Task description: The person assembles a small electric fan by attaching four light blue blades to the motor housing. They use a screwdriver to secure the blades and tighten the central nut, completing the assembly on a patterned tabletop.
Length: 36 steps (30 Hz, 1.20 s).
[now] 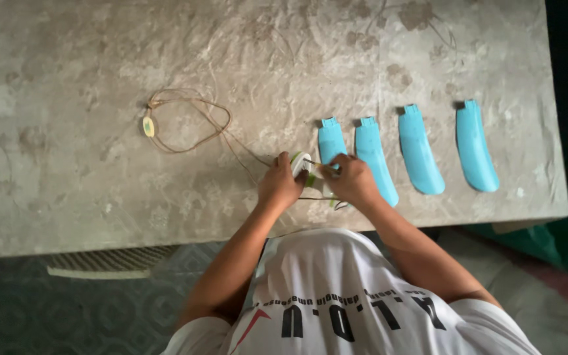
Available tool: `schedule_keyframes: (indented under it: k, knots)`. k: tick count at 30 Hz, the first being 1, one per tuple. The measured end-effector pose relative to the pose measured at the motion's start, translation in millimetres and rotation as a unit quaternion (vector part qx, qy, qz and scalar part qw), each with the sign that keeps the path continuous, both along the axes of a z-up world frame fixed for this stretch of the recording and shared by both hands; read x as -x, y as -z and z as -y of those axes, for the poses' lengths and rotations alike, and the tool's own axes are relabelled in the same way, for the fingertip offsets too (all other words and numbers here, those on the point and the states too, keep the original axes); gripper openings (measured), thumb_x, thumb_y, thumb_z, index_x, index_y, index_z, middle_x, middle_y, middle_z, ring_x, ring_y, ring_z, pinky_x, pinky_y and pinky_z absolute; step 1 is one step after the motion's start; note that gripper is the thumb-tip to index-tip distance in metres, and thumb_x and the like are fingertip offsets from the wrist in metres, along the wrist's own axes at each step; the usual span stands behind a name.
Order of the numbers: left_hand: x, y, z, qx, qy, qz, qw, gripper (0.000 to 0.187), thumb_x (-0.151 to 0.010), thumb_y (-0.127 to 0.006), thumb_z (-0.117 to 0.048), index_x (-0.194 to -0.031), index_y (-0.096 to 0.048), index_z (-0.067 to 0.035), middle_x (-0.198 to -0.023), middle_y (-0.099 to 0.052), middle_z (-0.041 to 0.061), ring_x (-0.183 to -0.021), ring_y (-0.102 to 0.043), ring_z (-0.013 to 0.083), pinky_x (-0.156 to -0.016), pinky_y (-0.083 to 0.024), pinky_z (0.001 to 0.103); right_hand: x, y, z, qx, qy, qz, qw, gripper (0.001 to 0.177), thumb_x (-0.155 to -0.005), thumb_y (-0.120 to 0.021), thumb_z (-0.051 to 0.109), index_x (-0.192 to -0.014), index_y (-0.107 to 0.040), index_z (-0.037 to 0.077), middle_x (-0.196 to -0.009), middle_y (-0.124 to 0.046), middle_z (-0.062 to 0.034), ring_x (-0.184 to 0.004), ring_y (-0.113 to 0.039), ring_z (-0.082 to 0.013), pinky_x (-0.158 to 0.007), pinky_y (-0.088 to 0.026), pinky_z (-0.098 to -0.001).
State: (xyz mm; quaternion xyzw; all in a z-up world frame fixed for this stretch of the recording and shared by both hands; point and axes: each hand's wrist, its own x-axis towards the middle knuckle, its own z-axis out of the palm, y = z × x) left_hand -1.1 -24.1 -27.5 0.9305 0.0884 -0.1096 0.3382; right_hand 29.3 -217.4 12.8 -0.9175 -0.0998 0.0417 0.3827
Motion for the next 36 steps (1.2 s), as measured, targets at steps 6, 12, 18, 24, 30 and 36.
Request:
schedule_keyframes:
  k: [6, 12, 18, 24, 30, 36]
  knots:
    - [2, -6, 10, -0.009, -0.043, -0.004, 0.999, 0.054, -0.090, -0.071, -0.038, -0.125, -0.045, -0.006, -0.119, -0.064, 0.025, -0.096, -0.067, 0.0480, -0.077, -0.053, 0.060, 2, 4, 7, -0.046, -0.077, 0.116, 0.989, 0.012, -0.082, -0.077, 0.013, -0.082, -0.070, 0.003, -0.076, -0.071, -0.0141, -0.075, -0.066, -0.0357, -0.069, -0.054, -0.0459]
    - [5, -6, 18, -0.021, -0.054, 0.012, 0.998, 0.053, -0.088, -0.072, -0.035, -0.123, -0.045, -0.005, -0.120, -0.064, 0.024, -0.097, -0.067, 0.0494, -0.075, -0.054, 0.060, -10, 16, 11, 0.027, -0.044, -0.011, 0.999, 0.029, -0.097, -0.079, 0.020, -0.080, -0.070, -0.001, -0.078, -0.067, -0.0209, -0.071, -0.064, -0.0387, -0.065, -0.051, -0.0463]
    - [6, 0, 16, -0.017, -0.065, -0.020, 0.998, 0.058, -0.084, -0.075, -0.034, -0.125, -0.046, -0.007, -0.119, -0.063, 0.025, -0.098, -0.067, 0.0489, -0.078, -0.054, 0.059, -8, 7, 21, -0.056, -0.115, 0.107, 0.986, 0.022, -0.075, -0.079, 0.008, -0.092, -0.067, -0.001, -0.079, -0.064, -0.0184, -0.073, -0.063, -0.0378, -0.063, -0.051, -0.0455]
    - [1, 5, -9, 0.082, 0.036, 0.062, 0.994, 0.076, -0.078, -0.080, -0.032, -0.139, -0.047, 0.000, -0.127, -0.061, 0.029, -0.116, -0.061, 0.0480, -0.094, -0.051, 0.051, 8, 12, 13, -0.053, -0.063, 0.119, 0.989, 0.007, -0.083, -0.078, 0.009, -0.084, -0.072, 0.004, -0.077, -0.065, -0.0140, -0.071, -0.064, -0.0348, -0.065, -0.053, -0.0437]
    - [5, 9, -23, 0.095, 0.057, 0.038, 0.993, 0.083, -0.077, -0.080, -0.034, -0.144, -0.046, 0.001, -0.136, -0.058, 0.030, -0.123, -0.058, 0.0455, -0.099, -0.049, 0.048, 10, 21, 6, 0.034, 0.036, -0.019, 0.999, 0.026, -0.099, -0.077, 0.020, -0.082, -0.069, 0.002, -0.081, -0.066, -0.0184, -0.074, -0.065, -0.0374, -0.067, -0.051, -0.0457]
    - [7, -1, -25, 0.129, 0.062, 0.043, 0.989, 0.084, -0.077, -0.084, -0.032, -0.146, -0.046, -0.002, -0.135, -0.060, 0.029, -0.124, -0.060, 0.0442, -0.102, -0.050, 0.048, 20, -15, 2, -0.048, -0.010, 0.035, 0.998, 0.021, -0.079, -0.081, 0.014, -0.089, -0.066, 0.002, -0.077, -0.066, -0.0128, -0.073, -0.066, -0.0311, -0.065, -0.054, -0.0421]
